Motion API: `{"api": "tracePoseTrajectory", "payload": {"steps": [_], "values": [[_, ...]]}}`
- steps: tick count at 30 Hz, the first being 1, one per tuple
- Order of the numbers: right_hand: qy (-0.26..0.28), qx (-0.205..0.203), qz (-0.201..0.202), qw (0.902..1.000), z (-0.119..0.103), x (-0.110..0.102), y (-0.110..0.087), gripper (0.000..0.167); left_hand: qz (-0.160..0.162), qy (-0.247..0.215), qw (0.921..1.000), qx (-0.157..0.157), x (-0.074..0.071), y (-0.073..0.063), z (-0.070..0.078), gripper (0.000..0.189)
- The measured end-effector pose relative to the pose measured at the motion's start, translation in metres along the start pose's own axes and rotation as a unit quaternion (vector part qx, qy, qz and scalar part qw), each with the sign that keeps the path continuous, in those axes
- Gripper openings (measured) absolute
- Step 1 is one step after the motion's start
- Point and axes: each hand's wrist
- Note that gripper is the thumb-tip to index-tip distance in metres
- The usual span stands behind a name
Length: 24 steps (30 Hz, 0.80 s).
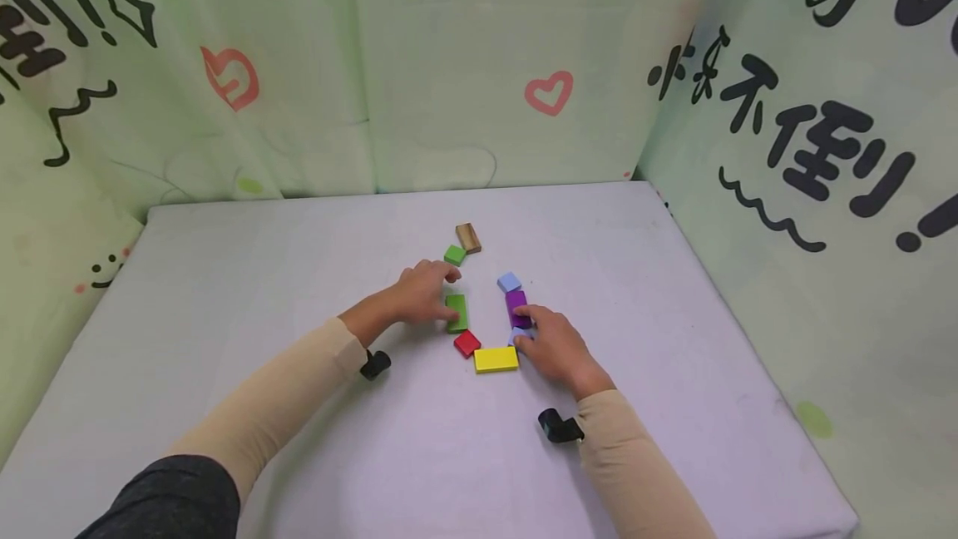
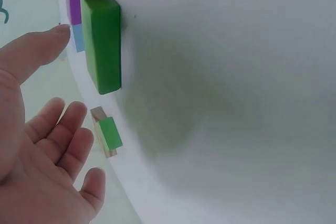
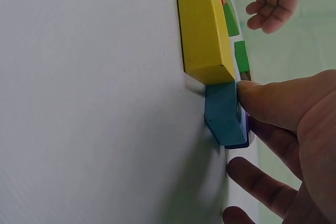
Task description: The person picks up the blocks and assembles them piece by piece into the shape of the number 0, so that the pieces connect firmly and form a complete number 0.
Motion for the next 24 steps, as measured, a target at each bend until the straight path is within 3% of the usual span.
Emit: {"api": "tracePoseTrajectory", "payload": {"steps": [7, 24], "values": [[-0.005, 0.003, -0.001, 1.0000, 0.000, -0.001, 0.000, 0.047, 0.018, -0.007, 0.9998, 0.002, -0.011, 0.005, -0.001, 0.062], [-0.005, 0.008, -0.004, 0.9999, 0.001, -0.001, -0.001, 0.047, 0.033, -0.082, 0.9946, -0.055, -0.018, 0.024, -0.009, 0.062]]}}
Point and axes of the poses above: each hand's wrist, its own y-axis towards the middle knuckle, its own x-axis out of the palm, z = x × y, and after that the axes turned 3 degrees about y, right-handed
